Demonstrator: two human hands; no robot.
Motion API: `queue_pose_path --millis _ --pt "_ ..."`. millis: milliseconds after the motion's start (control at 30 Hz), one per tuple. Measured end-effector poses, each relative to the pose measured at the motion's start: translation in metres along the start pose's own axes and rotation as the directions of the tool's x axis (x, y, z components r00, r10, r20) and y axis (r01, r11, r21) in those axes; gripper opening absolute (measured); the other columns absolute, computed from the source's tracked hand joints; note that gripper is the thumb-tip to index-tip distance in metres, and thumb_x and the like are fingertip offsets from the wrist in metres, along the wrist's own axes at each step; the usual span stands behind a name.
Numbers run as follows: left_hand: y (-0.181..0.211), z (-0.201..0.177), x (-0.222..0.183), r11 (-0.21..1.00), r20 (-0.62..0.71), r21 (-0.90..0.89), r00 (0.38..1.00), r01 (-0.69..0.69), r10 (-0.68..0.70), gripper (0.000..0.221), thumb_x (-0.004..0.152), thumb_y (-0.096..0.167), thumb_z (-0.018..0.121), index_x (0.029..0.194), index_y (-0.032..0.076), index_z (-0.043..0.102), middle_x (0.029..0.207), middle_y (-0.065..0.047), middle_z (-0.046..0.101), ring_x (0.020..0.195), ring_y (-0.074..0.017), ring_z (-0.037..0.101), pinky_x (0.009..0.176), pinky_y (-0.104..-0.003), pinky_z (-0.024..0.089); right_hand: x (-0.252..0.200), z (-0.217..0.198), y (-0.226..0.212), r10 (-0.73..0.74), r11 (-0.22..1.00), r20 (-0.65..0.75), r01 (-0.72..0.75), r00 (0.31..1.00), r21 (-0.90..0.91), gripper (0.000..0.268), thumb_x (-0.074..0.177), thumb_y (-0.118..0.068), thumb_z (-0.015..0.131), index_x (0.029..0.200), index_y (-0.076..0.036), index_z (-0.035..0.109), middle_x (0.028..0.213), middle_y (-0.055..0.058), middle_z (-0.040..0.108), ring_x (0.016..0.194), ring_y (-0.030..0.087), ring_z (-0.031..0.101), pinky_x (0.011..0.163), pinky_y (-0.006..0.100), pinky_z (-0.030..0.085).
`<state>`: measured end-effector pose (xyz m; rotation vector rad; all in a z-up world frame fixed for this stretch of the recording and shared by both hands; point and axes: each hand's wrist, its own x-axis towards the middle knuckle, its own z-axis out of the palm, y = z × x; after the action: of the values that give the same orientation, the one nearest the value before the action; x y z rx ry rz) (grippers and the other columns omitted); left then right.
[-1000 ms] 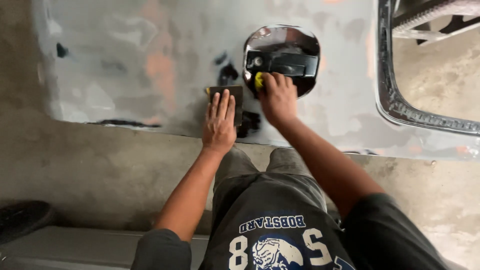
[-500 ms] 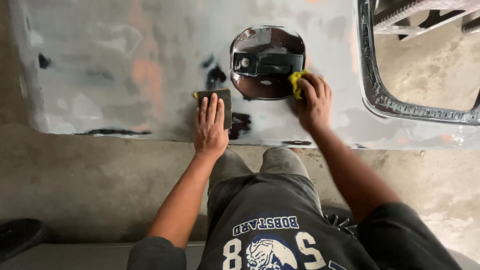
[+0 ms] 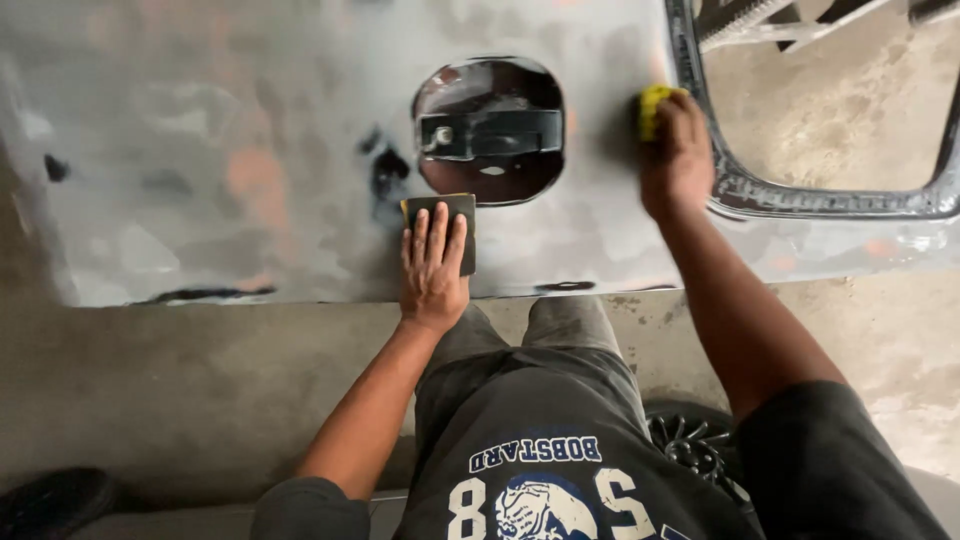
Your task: The person scrubs the surface of a detached car door with a sanding block and wipes it with a yellow cloth. The person works around the door handle and along the edges of the door panel.
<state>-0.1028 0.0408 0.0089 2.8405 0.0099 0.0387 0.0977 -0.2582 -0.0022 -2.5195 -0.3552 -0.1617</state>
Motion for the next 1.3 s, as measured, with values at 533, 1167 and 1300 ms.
queue_pose_path --millis 533,1167,1300 --pt "0.149 0.070 0.020 0.993 -0.071 0.043 0.992 0.106 -0.103 0.073 0.088 -0.005 0.063 0.158 0.010 0.047 0.165 -0.013 0.037 0.155 -0.0367 0.033 0.123 -0.055 0.033 -0.074 -0.062 0.098 -0.191 0.981 0.425 0.188 0.885 0.050 0.030 0.100 -0.023 0.069 0.129 -0.024 0.059 0.149 0.007 0.056 0.131 0.025 0.057 0.113 0.039 0.047" --pt "0.163 0.038 0.097 0.873 0.091 -0.133 0.871 -0.469 0.482 0.044 0.099 0.022 0.047 0.137 0.002 0.053 0.145 -0.019 0.052 0.132 -0.0377 0.051 0.106 -0.050 0.045 -0.094 -0.038 0.067 0.080 0.997 0.017 -0.080 0.997 0.015 0.048 0.097 -0.014 0.066 0.143 -0.011 0.050 0.151 0.016 0.049 0.140 0.041 0.044 0.117 0.052 0.030" --pt "0.116 0.053 0.139 0.930 0.070 0.163 0.945 -0.328 0.321 0.048 0.103 0.011 0.045 0.148 -0.003 0.047 0.150 -0.020 0.051 0.133 -0.0358 0.052 0.111 -0.051 0.044 -0.097 -0.036 0.064 0.086 0.995 -0.002 -0.086 0.996 -0.049 0.045 0.102 -0.015 0.064 0.145 -0.011 0.050 0.152 0.015 0.050 0.139 0.041 0.045 0.118 0.052 0.032"
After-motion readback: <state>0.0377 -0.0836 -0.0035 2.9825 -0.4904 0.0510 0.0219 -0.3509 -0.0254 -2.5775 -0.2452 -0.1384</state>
